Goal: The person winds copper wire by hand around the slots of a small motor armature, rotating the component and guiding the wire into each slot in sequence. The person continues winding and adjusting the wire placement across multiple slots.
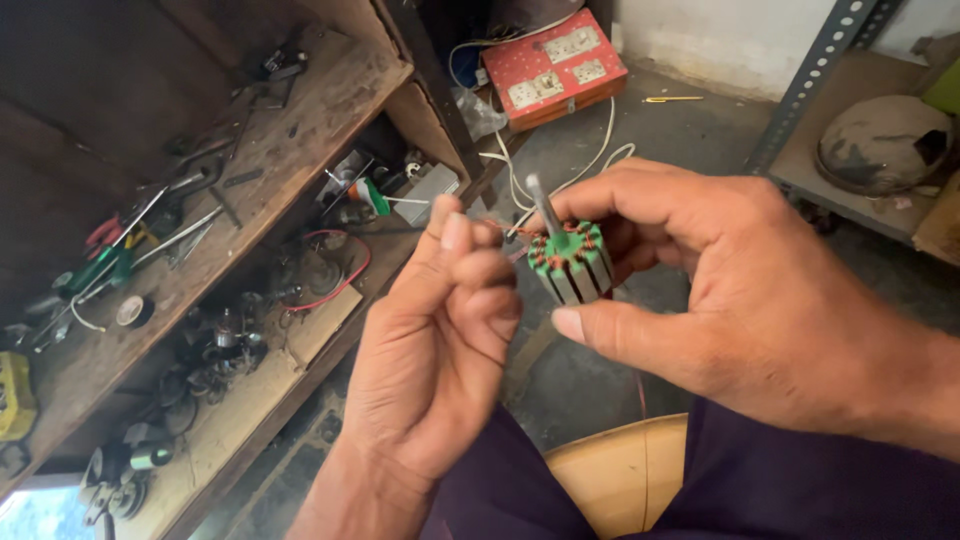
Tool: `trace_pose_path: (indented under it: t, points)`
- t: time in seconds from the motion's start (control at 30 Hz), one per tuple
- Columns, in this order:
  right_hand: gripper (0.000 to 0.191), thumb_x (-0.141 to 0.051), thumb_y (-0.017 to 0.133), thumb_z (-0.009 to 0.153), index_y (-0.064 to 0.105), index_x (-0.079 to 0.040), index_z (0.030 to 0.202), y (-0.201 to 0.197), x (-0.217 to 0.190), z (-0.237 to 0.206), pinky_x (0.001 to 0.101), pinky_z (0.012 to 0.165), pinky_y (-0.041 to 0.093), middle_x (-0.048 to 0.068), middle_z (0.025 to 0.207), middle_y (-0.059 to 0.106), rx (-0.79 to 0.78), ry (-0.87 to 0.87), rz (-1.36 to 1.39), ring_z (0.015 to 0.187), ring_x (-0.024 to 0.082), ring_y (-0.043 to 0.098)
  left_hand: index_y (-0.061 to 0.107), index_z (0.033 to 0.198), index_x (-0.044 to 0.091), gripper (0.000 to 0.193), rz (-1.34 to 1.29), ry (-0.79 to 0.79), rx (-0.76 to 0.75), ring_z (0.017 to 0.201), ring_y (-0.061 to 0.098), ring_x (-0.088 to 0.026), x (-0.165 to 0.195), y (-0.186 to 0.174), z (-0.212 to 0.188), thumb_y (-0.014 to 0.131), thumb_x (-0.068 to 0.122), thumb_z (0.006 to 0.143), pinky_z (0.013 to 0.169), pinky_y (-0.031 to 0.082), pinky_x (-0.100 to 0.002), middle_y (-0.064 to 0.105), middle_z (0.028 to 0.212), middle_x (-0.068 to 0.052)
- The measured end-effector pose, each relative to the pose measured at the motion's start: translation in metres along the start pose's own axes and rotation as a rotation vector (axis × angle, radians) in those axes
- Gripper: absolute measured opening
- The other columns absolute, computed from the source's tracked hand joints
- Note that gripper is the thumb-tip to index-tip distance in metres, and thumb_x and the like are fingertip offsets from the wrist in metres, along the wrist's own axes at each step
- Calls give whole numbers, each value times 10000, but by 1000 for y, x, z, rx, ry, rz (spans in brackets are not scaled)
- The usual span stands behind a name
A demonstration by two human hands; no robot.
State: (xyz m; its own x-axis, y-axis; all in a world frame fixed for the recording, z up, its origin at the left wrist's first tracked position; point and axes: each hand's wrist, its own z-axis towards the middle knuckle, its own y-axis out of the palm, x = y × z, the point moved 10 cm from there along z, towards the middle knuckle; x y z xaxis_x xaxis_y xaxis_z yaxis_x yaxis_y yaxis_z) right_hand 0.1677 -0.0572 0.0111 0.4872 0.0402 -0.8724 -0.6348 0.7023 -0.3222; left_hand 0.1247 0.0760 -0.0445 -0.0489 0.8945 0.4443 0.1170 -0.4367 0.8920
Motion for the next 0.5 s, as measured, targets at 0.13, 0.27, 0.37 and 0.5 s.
trace_pose_path:
  t: [0.13, 0.27, 0.37, 0.5]
  points:
    - [519, -101, 819, 844, 677, -7, 1335, -10, 15, 5, 256, 816, 633, 54, 1049, 749, 43, 107, 8, 915, 112, 730, 608, 1129, 57, 133, 121, 37, 34, 640, 480, -27, 11, -15, 0, 636, 141, 1029, 541, 415, -179, 618, 966, -26]
    - [469, -24, 779, 845, 659, 8, 1297, -29, 10, 9, 246, 843, 615, 66, 1068, 736, 168, 98, 23, 945, 106, 710, 618, 1007, 21, 167, 176, 94, 152, 612, 465, -22, 27, -42, 8, 658, 179, 1040, 533, 390, -181, 582, 884, -3]
    - [442, 18, 752, 861, 628, 25, 1285, -44, -2, 13, 236, 876, 601, 79, 1087, 713, 284, 67, -22, 966, 101, 697, 625, 979, 49, 140, 246, 213, 299, 633, 490, -31, 53, -58, 10, 691, 167, 1016, 567, 424, -180, 584, 846, 7]
    - [445, 4, 755, 854, 611, 24, 1275, -42, -9, 15, 228, 862, 625, 69, 1100, 740, 289, 57, -16, 947, 92, 730, 637, 1015, 14, 212, 658, 421, 266, 688, 597, -111, 67, -29, -2, 731, 202, 996, 607, 499, -249, 611, 830, -49]
